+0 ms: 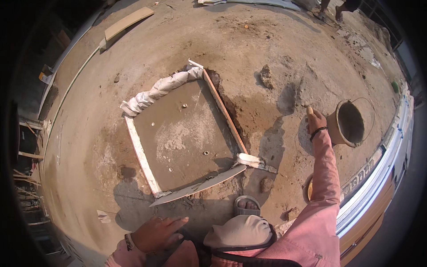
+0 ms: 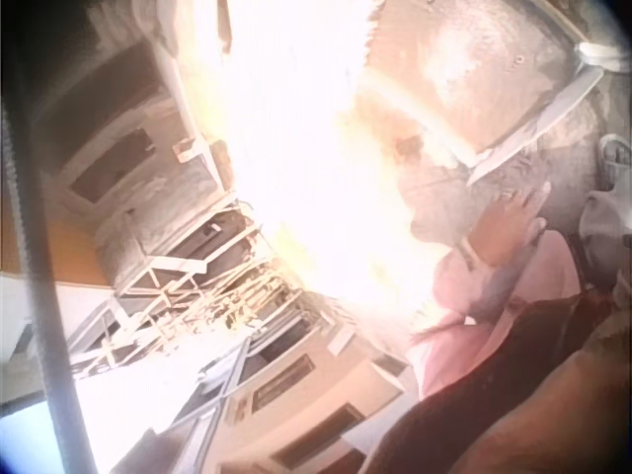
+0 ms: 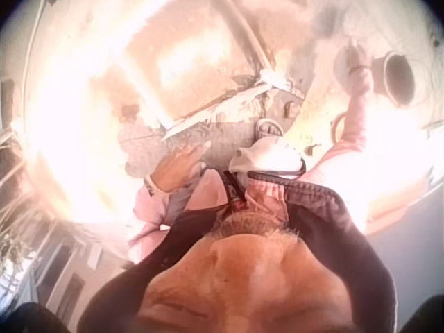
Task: The person levels a wet concrete mixture inside a wooden frame using a trowel, smoothing the surface and pushing material into the corners.
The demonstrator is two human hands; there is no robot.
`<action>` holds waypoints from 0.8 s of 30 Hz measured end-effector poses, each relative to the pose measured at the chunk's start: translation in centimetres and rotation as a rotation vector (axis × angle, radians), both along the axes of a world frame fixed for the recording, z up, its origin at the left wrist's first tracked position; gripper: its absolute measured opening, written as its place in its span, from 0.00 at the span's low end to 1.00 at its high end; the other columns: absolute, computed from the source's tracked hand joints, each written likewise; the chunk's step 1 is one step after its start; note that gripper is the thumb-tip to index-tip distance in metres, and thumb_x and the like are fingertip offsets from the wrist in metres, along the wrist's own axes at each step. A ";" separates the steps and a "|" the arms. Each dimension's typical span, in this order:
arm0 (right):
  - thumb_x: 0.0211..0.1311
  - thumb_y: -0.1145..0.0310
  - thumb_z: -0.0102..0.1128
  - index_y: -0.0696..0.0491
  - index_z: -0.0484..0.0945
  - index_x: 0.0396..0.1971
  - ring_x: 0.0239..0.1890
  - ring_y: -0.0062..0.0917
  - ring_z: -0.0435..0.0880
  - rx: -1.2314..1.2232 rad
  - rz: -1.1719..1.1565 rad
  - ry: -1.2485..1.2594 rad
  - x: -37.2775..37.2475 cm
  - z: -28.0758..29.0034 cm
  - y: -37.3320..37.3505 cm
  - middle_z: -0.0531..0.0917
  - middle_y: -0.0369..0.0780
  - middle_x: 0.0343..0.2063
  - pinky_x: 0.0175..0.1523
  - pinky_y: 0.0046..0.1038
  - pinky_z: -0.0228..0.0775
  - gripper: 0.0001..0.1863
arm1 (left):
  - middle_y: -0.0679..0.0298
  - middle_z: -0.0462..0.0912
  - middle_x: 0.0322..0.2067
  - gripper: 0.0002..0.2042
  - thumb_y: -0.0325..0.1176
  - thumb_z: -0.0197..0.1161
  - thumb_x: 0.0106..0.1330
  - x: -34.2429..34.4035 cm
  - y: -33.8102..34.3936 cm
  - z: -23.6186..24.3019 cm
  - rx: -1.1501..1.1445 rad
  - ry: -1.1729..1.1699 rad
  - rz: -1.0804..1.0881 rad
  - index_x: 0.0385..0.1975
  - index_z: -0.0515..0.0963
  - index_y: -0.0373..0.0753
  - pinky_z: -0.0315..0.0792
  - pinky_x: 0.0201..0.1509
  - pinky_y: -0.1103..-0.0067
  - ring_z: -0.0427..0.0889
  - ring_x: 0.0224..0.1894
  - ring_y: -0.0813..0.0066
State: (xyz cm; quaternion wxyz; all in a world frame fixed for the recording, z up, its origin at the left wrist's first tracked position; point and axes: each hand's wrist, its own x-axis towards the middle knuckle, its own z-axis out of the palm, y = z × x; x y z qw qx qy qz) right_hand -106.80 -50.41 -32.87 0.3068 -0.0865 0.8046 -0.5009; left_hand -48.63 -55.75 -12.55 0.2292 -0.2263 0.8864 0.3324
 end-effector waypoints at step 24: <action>0.60 0.56 0.56 0.56 0.79 0.38 0.15 0.24 0.75 0.087 0.644 0.099 28.9 -4.5 -26.1 0.76 0.38 0.17 0.18 0.29 0.66 0.18 | 0.65 0.75 0.45 0.25 0.40 0.58 0.58 8.4 1.9 2.7 -0.191 0.207 0.051 0.57 0.67 0.46 0.69 0.46 0.72 0.80 0.41 0.68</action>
